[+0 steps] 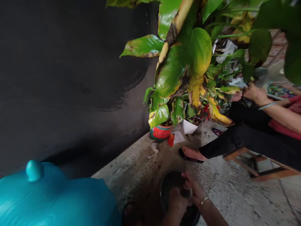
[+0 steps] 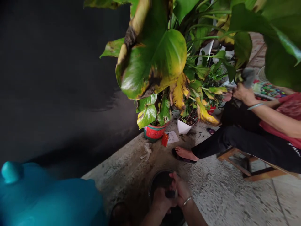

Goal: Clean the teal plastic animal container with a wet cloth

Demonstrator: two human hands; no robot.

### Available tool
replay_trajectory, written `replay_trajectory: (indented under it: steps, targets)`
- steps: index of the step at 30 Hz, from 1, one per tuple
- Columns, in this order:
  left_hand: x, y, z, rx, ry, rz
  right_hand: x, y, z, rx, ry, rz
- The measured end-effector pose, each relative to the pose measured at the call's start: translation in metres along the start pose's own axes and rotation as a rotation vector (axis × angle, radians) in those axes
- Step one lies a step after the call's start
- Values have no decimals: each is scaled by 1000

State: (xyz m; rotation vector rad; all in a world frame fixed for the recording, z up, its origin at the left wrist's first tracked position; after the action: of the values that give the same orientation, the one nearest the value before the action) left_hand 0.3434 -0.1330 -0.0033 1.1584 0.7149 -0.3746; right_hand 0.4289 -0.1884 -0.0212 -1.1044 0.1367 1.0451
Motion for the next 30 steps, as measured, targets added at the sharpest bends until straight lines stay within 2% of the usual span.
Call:
replay_trajectory:
  steps: [2, 7, 10, 13, 16, 19, 22, 26, 30]
  targets:
    - [-7, 7, 2, -50, -78, -13, -5, -18, 11, 42, -102, -66]
    - [-29, 21, 16, -193, -462, -17, -22, -58, 48, 71, -409, -210]
    - [-43, 37, 22, -259, -652, 84, -27, -66, 67, 44, -568, -219]
    - [-47, 47, 27, -278, -715, 153, -29, -66, 76, 7, -676, -205]
    - [-37, 42, 27, -140, -572, 118, -27, -62, 75, -47, -707, -187]
    - [-22, 31, 24, 50, -365, 66, -24, -58, 69, -89, -637, -198]
    - [-12, 25, 20, 155, -204, 56, -19, -54, 59, -87, -472, -239]
    - [-11, 27, 12, 275, -20, 130, -9, -42, 43, -79, -235, -251]
    - [-10, 20, 12, 341, 70, 129, -2, -26, 23, -105, -58, -237]
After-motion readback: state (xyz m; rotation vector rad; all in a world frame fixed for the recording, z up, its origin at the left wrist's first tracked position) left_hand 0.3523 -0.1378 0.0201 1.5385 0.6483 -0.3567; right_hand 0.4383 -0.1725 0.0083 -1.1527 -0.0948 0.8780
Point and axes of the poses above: each hand's wrist, its own x-axis towards the middle knuckle, its own z-axis out of the palm, y = z × x, the point moved 7 cm from there along x, towards the middle knuckle, and after that the axes turned 14 degrees about -y, right-handed, at the moved point
